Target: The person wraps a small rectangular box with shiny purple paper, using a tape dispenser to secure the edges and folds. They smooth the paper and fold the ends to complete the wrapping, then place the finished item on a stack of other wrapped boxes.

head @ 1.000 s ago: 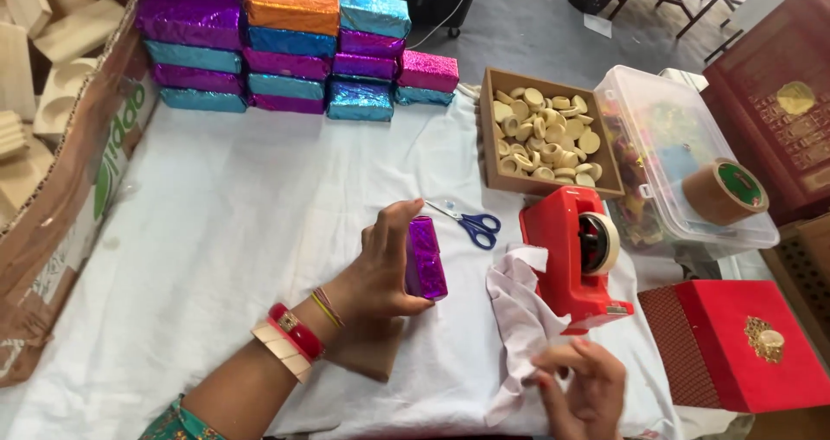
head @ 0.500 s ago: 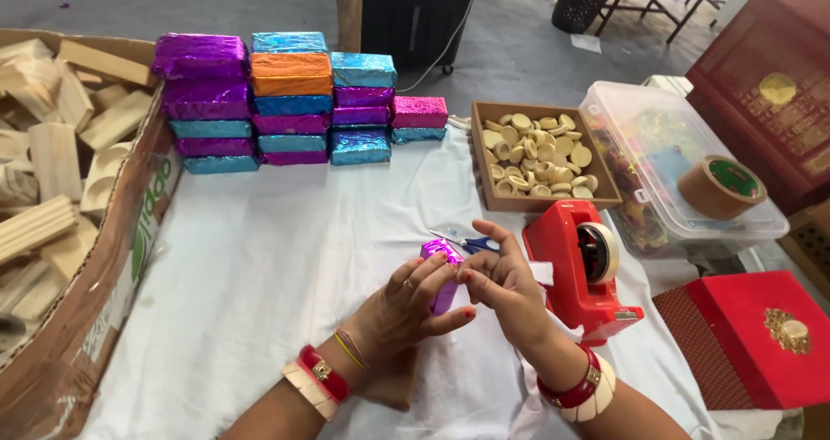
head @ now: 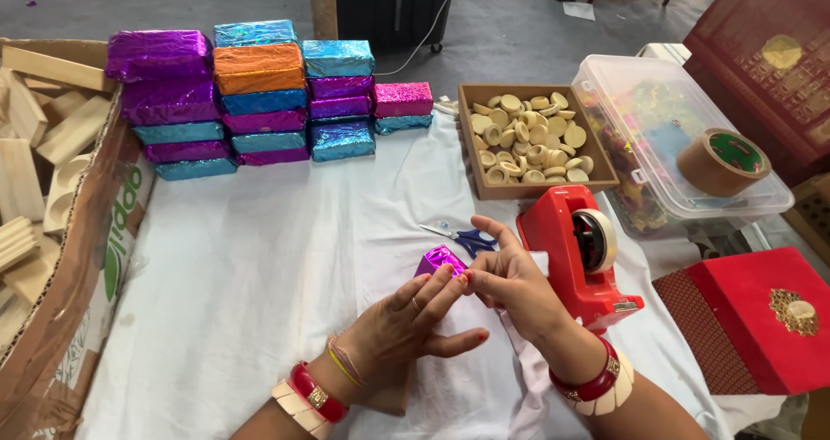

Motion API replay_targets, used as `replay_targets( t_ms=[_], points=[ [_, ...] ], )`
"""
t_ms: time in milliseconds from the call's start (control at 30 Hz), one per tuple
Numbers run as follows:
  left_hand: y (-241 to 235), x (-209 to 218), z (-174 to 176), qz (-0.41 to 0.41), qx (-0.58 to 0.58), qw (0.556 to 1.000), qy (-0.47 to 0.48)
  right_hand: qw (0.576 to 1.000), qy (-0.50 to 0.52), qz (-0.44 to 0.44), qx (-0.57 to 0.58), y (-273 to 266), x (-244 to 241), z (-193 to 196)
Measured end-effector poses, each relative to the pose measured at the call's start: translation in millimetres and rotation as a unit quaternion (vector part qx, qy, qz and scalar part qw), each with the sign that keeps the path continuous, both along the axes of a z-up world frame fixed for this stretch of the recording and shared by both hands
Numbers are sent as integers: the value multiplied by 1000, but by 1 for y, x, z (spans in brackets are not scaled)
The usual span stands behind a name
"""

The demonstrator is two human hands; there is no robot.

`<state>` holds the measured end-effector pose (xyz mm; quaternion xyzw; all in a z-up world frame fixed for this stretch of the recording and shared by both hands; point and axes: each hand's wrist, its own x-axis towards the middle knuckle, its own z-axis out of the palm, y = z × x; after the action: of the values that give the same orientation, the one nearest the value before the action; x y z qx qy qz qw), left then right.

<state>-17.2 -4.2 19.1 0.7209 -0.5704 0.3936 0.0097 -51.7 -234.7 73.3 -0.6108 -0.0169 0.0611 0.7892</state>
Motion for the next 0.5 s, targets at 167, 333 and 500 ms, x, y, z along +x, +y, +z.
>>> replay_targets(
  t_ms=[167, 333, 500],
  points=[
    [4, 1, 4, -12, -10, 1000, -13, 999, 13, -12, -43, 2, -2, 8],
    [1, 1, -2, -33, -39, 999, 9, 1000, -8, -20, -13, 2, -12, 11],
    [0, 1, 1, -30, -47, 998, 28, 995, -57, -75, -13, 4, -15, 23]
  ],
)
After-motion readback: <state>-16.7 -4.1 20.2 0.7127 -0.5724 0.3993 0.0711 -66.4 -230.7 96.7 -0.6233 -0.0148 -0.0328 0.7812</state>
